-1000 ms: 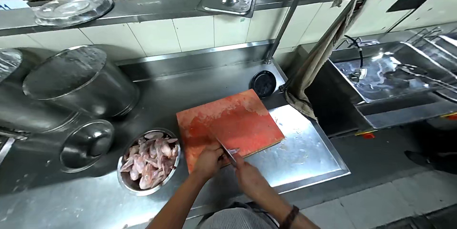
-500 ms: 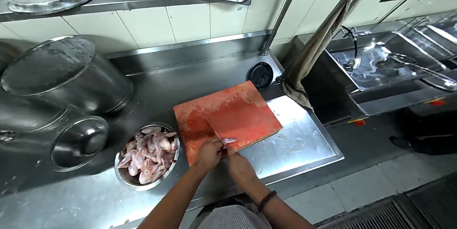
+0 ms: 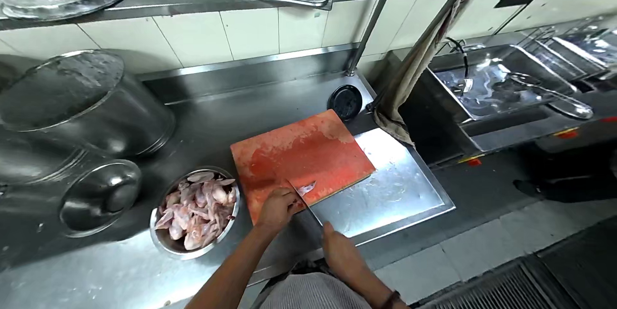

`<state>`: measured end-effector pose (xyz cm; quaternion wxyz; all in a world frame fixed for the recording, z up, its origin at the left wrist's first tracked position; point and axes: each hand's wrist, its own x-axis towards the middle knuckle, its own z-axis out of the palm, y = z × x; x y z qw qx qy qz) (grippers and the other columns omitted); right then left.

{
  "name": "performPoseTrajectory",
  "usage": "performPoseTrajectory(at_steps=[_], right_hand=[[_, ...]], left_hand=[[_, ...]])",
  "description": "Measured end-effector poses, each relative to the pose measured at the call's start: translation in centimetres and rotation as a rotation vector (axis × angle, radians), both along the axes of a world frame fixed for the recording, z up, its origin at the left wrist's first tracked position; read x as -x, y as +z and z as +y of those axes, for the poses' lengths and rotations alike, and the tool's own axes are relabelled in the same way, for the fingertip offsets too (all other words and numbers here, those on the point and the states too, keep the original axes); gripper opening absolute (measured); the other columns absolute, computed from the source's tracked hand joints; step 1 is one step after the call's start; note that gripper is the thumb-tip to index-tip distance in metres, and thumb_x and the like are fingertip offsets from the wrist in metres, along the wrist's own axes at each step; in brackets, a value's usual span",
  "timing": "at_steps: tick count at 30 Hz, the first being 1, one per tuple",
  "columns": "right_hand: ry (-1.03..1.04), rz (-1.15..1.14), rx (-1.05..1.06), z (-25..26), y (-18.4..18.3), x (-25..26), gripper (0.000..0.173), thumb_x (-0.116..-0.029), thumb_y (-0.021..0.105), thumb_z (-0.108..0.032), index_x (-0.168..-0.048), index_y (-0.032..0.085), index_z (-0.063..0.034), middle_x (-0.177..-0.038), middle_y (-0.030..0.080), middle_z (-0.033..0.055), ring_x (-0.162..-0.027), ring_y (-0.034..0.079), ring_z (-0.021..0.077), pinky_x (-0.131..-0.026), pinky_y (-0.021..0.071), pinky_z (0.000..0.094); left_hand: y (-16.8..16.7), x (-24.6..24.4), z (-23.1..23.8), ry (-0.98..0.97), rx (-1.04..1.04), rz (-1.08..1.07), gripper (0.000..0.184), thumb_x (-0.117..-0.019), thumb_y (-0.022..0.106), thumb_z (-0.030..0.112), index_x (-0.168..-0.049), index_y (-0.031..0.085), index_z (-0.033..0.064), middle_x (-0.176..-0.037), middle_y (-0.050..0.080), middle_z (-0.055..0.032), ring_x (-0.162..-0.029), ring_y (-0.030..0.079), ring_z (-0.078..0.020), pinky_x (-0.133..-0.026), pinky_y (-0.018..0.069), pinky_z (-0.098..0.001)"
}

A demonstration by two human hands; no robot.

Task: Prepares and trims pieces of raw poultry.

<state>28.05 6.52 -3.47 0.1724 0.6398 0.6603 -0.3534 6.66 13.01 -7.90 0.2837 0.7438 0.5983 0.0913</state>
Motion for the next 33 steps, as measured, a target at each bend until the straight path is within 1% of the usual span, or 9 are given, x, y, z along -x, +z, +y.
performPoseTrajectory(at_steps=[3,6,10,15,19,23,26,29,33], right_hand=[[-0.062,0.022,-0.047,1.1,-0.2,-0.7,0.037,-0.1093,0.038,-0.031,-0.138,0.048,-0.0107,-0.104,0.071,0.0181,-0.097,0.073,0.0372,-0.082,0.0585,0.0552],[-0.223,0.016,-0.126,2.0,-0.8,-4.0,0.038,-0.1088,0.040,-0.027,-0.141,0.047,-0.0069,-0.103,0.071,0.0194,-0.095,0.073,0.0377,-0.082,0.0587,0.0546],[-0.368,-0.003,-0.206,3.7,-0.4,-7.4,0.039,-0.1088,0.042,-0.027,-0.140,0.047,-0.0039,-0.102,0.071,0.0210,-0.095,0.073,0.0381,-0.083,0.0580,0.0554],[-0.402,0.056,-0.348,4.1,0.4,-6.3,0.031,-0.1087,0.044,-0.027,-0.130,0.050,-0.0048,-0.092,0.069,0.0163,-0.085,0.072,0.0339,-0.076,0.0589,0.0512],[-0.279,0.068,-0.183,4.4,-0.3,-4.6,0.034,-0.1078,0.044,-0.029,-0.134,0.050,-0.0080,-0.099,0.071,0.0159,-0.093,0.073,0.0339,-0.081,0.0579,0.0516],[-0.225,0.127,-0.218,5.0,-0.3,-3.7,0.032,-0.1073,0.045,-0.029,-0.130,0.052,-0.0076,-0.095,0.070,0.0148,-0.089,0.072,0.0326,-0.079,0.0579,0.0509],[-0.173,0.067,-0.201,6.0,-0.3,-2.9,0.034,-0.1063,0.044,-0.030,-0.131,0.053,-0.0083,-0.107,0.070,0.0154,-0.097,0.072,0.0327,-0.083,0.0580,0.0509],[-0.137,0.023,-0.267,8.1,0.5,-1.5,0.042,-0.1048,0.048,-0.029,-0.141,0.051,-0.0084,-0.129,0.063,0.0200,-0.104,0.071,0.0356,-0.087,0.0586,0.0515],[-0.049,0.021,-0.387,11.5,-0.1,0.0,0.049,-0.0989,0.060,-0.022,-0.146,0.052,-0.0081,-0.138,0.056,0.0241,-0.123,0.059,0.0429,-0.099,0.0521,0.0558]], left_hand=[[-0.1,0.8,-0.3,0.069,-0.031,0.003,0.031,-0.1028,0.054,0.034,-0.113,0.076,0.0156,-0.121,0.072,-0.0014,-0.118,0.064,-0.0165,-0.110,0.0474,-0.0375],[0.1,1.3,0.0,0.195,-0.055,-0.031,0.027,-0.0982,0.063,0.035,-0.107,0.078,0.0146,-0.114,0.071,-0.0023,-0.106,0.067,-0.0159,-0.101,0.0534,-0.0369],[1.4,2.3,0.5,0.144,0.082,-0.101,0.028,-0.0967,0.067,0.036,-0.104,0.076,0.0097,-0.125,0.066,-0.0064,-0.115,0.064,-0.0192,-0.105,0.0511,-0.0386],[2.8,3.8,1.1,0.019,0.191,-0.176,0.026,-0.1009,0.059,0.027,-0.116,0.074,0.0127,-0.130,0.065,-0.0084,-0.126,0.058,-0.0219,-0.111,0.0460,-0.0416],[3.4,4.8,1.1,0.016,0.274,-0.191,0.037,-0.0997,0.057,0.012,-0.136,0.065,0.0148,-0.139,0.061,-0.0116,-0.131,0.056,-0.0244,-0.114,0.0451,-0.0436],[3.7,5.2,0.4,0.036,0.268,-0.071,0.039,-0.0947,0.062,0.011,-0.133,0.067,0.0163,-0.138,0.062,-0.0102,-0.128,0.059,-0.0262,-0.111,0.0470,-0.0469],[3.2,4.0,-0.8,0.177,0.212,-0.075,0.034,-0.0970,0.061,0.018,-0.130,0.069,0.0144,-0.133,0.064,-0.0102,-0.119,0.064,-0.0231,-0.105,0.0522,-0.0431],[2.4,3.1,-1.4,0.325,0.171,-0.153,0.033,-0.0964,0.062,0.024,-0.126,0.070,0.0113,-0.125,0.068,-0.0100,-0.110,0.068,-0.0208,-0.100,0.0545,-0.0408],[1.3,2.3,-1.8,0.449,0.178,-0.282,0.035,-0.0945,0.066,0.026,-0.124,0.069,0.0077,-0.114,0.072,-0.0096,-0.100,0.070,-0.0182,-0.094,0.0576,-0.0391]])
